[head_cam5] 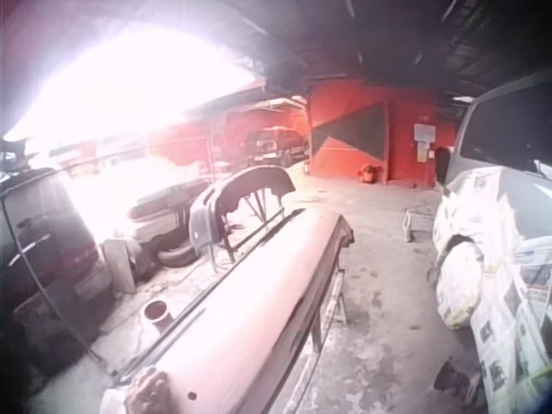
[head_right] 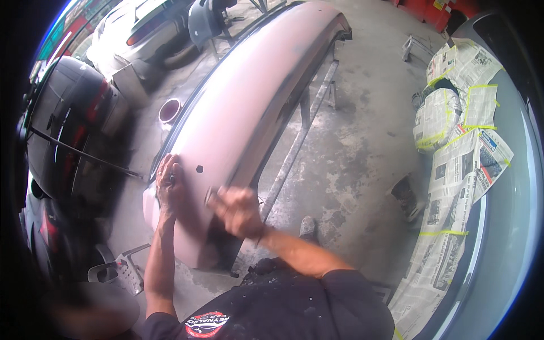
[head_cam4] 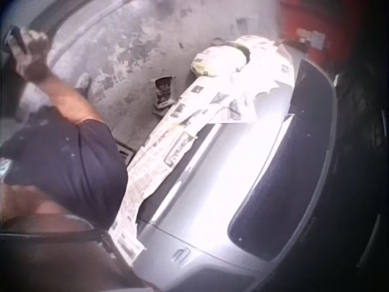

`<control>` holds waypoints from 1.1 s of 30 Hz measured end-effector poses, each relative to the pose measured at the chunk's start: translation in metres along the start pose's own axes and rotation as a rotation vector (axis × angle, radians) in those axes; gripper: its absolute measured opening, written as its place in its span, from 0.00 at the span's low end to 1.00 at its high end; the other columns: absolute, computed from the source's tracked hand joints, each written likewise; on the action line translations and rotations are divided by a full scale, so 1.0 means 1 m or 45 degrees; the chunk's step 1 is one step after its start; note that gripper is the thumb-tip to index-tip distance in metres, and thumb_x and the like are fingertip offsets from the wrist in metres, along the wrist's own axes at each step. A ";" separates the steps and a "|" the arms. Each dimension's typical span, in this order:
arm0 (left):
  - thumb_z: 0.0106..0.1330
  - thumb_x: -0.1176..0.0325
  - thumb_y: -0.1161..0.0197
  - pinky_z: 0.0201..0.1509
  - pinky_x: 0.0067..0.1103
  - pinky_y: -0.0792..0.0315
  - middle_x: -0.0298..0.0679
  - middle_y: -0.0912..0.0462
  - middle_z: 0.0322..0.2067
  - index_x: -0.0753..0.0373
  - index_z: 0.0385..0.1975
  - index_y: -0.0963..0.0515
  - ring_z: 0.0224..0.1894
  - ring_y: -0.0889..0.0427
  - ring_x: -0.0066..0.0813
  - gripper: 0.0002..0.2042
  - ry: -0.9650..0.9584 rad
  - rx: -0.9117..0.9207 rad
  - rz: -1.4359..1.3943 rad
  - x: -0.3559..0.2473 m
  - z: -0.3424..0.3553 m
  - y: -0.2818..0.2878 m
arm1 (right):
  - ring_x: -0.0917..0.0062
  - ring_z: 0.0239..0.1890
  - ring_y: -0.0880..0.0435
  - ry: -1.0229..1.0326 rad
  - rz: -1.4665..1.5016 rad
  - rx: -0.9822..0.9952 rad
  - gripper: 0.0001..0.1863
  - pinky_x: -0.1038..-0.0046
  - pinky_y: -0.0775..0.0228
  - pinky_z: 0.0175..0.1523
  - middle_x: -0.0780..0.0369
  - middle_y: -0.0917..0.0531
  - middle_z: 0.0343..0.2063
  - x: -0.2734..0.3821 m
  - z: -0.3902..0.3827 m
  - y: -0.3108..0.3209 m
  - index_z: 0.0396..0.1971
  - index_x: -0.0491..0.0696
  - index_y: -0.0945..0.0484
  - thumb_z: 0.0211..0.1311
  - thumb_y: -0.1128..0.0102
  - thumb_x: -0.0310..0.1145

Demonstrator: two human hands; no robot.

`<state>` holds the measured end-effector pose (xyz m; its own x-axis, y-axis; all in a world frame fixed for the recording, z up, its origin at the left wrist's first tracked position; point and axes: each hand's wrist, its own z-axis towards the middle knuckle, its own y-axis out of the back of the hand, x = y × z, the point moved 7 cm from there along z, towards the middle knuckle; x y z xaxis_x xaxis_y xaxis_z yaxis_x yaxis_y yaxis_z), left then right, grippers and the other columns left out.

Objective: The person wets sandpaper in a bucket of water, wraps it around a sanding block, and sands a car bumper using the block.

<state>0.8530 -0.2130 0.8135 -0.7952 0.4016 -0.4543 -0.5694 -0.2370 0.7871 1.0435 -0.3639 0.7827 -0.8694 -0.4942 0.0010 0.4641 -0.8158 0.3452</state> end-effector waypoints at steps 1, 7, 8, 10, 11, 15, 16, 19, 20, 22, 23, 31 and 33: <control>0.77 0.60 0.43 0.72 0.37 0.37 0.47 0.21 0.61 0.58 0.56 0.18 0.66 0.26 0.46 0.15 0.010 -0.005 -0.011 -0.001 -0.001 0.001 | 0.68 0.51 0.20 0.003 0.000 0.006 0.23 0.60 0.32 0.60 0.56 0.16 0.52 -0.002 0.000 0.002 0.60 0.45 0.20 0.64 0.41 0.29; 0.77 0.61 0.43 0.71 0.36 0.36 0.48 0.19 0.59 0.59 0.55 0.17 0.65 0.25 0.46 0.15 -0.015 -0.006 -0.062 -0.024 0.007 -0.009 | 0.62 0.52 0.21 -0.885 -0.079 0.117 0.18 0.62 0.29 0.58 0.54 0.17 0.54 -0.261 0.008 0.005 0.57 0.47 0.17 0.70 0.43 0.32; 0.77 0.61 0.43 0.71 0.36 0.36 0.48 0.19 0.59 0.59 0.55 0.17 0.65 0.25 0.46 0.15 0.006 -0.006 -0.089 -0.025 0.005 -0.005 | 0.61 0.51 0.21 -1.070 -0.037 0.075 0.18 0.61 0.28 0.58 0.53 0.18 0.55 -0.263 0.006 0.004 0.57 0.46 0.17 0.70 0.43 0.32; 0.77 0.61 0.42 0.71 0.36 0.35 0.48 0.20 0.60 0.59 0.55 0.17 0.65 0.25 0.45 0.14 -0.004 -0.021 -0.051 -0.015 0.005 -0.001 | 0.61 0.51 0.22 -0.887 -0.170 -0.094 0.16 0.61 0.26 0.56 0.53 0.21 0.59 -0.198 -0.013 -0.008 0.54 0.45 0.16 0.71 0.42 0.34; 0.77 0.61 0.42 0.71 0.36 0.35 0.48 0.20 0.60 0.59 0.55 0.17 0.65 0.25 0.45 0.15 0.019 -0.016 0.004 -0.003 -0.001 0.002 | 0.64 0.51 0.21 -0.774 -0.088 0.091 0.17 0.63 0.25 0.56 0.55 0.21 0.58 -0.113 -0.010 -0.009 0.54 0.46 0.16 0.72 0.43 0.35; 0.77 0.60 0.44 0.72 0.35 0.37 0.48 0.21 0.61 0.58 0.56 0.18 0.66 0.26 0.45 0.15 0.008 -0.003 0.019 0.005 -0.003 0.003 | 0.67 0.57 0.20 -0.401 0.259 0.193 0.21 0.64 0.28 0.58 0.61 0.18 0.55 -0.004 -0.018 0.013 0.60 0.59 0.17 0.70 0.44 0.31; 0.78 0.60 0.44 0.72 0.36 0.37 0.48 0.21 0.61 0.58 0.57 0.18 0.66 0.26 0.45 0.16 -0.019 -0.010 0.000 -0.004 0.001 -0.002 | 0.66 0.56 0.19 -0.593 0.216 0.127 0.20 0.65 0.25 0.57 0.59 0.19 0.58 -0.073 -0.047 0.002 0.60 0.58 0.17 0.70 0.44 0.30; 0.78 0.60 0.44 0.72 0.35 0.37 0.46 0.20 0.61 0.58 0.56 0.18 0.66 0.26 0.44 0.15 -0.009 0.012 -0.019 -0.013 0.005 -0.010 | 0.67 0.46 0.13 -1.087 -0.120 0.120 0.19 0.67 0.20 0.51 0.55 0.14 0.53 -0.260 -0.002 0.016 0.57 0.50 0.17 0.73 0.41 0.42; 0.78 0.60 0.44 0.72 0.35 0.36 0.46 0.20 0.61 0.58 0.56 0.18 0.66 0.25 0.44 0.15 -0.022 0.019 -0.050 -0.021 0.009 -0.014 | 0.69 0.46 0.15 -0.819 -0.352 -0.099 0.19 0.68 0.20 0.50 0.56 0.15 0.55 -0.280 0.003 0.028 0.57 0.49 0.17 0.75 0.42 0.43; 0.77 0.61 0.43 0.71 0.34 0.35 0.46 0.20 0.60 0.58 0.55 0.17 0.66 0.25 0.44 0.15 0.002 -0.003 -0.039 -0.003 0.004 -0.002 | 0.61 0.55 0.20 -1.145 -0.088 0.007 0.18 0.63 0.27 0.58 0.53 0.17 0.54 -0.230 -0.010 -0.004 0.57 0.47 0.17 0.73 0.42 0.38; 0.77 0.61 0.43 0.71 0.34 0.35 0.46 0.20 0.60 0.58 0.56 0.17 0.66 0.25 0.44 0.15 0.009 0.001 0.000 0.000 0.001 0.002 | 0.61 0.57 0.21 -1.029 0.014 -0.050 0.18 0.64 0.30 0.63 0.54 0.17 0.57 -0.166 -0.019 -0.008 0.58 0.49 0.17 0.73 0.42 0.37; 0.78 0.61 0.45 0.72 0.36 0.36 0.47 0.21 0.62 0.59 0.56 0.18 0.67 0.26 0.46 0.16 0.020 0.021 -0.079 -0.013 0.002 -0.007 | 0.60 0.55 0.18 -1.163 0.071 -0.325 0.15 0.67 0.24 0.60 0.54 0.17 0.57 -0.229 -0.009 0.008 0.55 0.47 0.17 0.72 0.39 0.32; 0.78 0.61 0.45 0.72 0.36 0.36 0.47 0.21 0.62 0.59 0.56 0.18 0.67 0.26 0.46 0.15 0.024 0.034 -0.054 -0.015 0.002 -0.008 | 0.63 0.57 0.18 -1.284 0.122 -0.252 0.17 0.68 0.23 0.58 0.53 0.17 0.58 -0.253 -0.009 0.006 0.57 0.45 0.18 0.73 0.41 0.33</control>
<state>0.8695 -0.2151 0.8151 -0.7744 0.3942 -0.4948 -0.5969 -0.1961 0.7780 1.2678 -0.2469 0.7761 -0.5233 -0.1523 0.8384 0.4791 -0.8663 0.1416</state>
